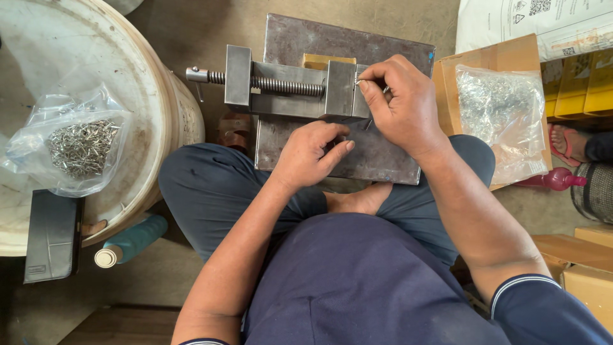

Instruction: The person sits on the floor and uses a bench vise to assemble small metal components. They pick up individual metal pieces from a pile, place them into the vise jaws, and tighten the screw mechanism to secure them.

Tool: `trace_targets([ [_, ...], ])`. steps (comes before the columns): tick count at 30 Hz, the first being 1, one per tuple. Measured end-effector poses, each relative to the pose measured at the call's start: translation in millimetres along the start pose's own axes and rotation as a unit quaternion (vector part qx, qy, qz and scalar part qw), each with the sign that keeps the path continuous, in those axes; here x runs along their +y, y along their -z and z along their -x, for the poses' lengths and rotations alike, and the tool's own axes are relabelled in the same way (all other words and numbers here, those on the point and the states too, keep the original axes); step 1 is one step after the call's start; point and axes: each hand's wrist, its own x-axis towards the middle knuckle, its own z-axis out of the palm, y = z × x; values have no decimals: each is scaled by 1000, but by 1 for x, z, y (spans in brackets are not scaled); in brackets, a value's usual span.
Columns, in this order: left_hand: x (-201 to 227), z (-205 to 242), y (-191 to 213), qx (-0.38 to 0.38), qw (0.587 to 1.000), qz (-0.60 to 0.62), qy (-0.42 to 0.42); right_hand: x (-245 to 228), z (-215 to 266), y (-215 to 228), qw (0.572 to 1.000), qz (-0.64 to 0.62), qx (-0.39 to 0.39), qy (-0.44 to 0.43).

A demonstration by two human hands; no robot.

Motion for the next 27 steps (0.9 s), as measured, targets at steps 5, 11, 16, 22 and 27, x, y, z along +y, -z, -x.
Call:
trace_targets([
  [5,0,0,0,2,1000,6,-1,1,2,1,998,36,1,43],
  [11,-4,-1,0,17,999,-8,-29,28,39,0,996,-58,55,-42],
  [16,-10,3,-5,16,999,31,-34,40,81,-8,995,27,5,-91],
  [22,-5,1,-6,10,999,29,-19,34,90,-15,992,122,-16,-23],
  [27,-7,3,-6,16,999,14,-36,29,84,-20,991,132,-11,-28],
])
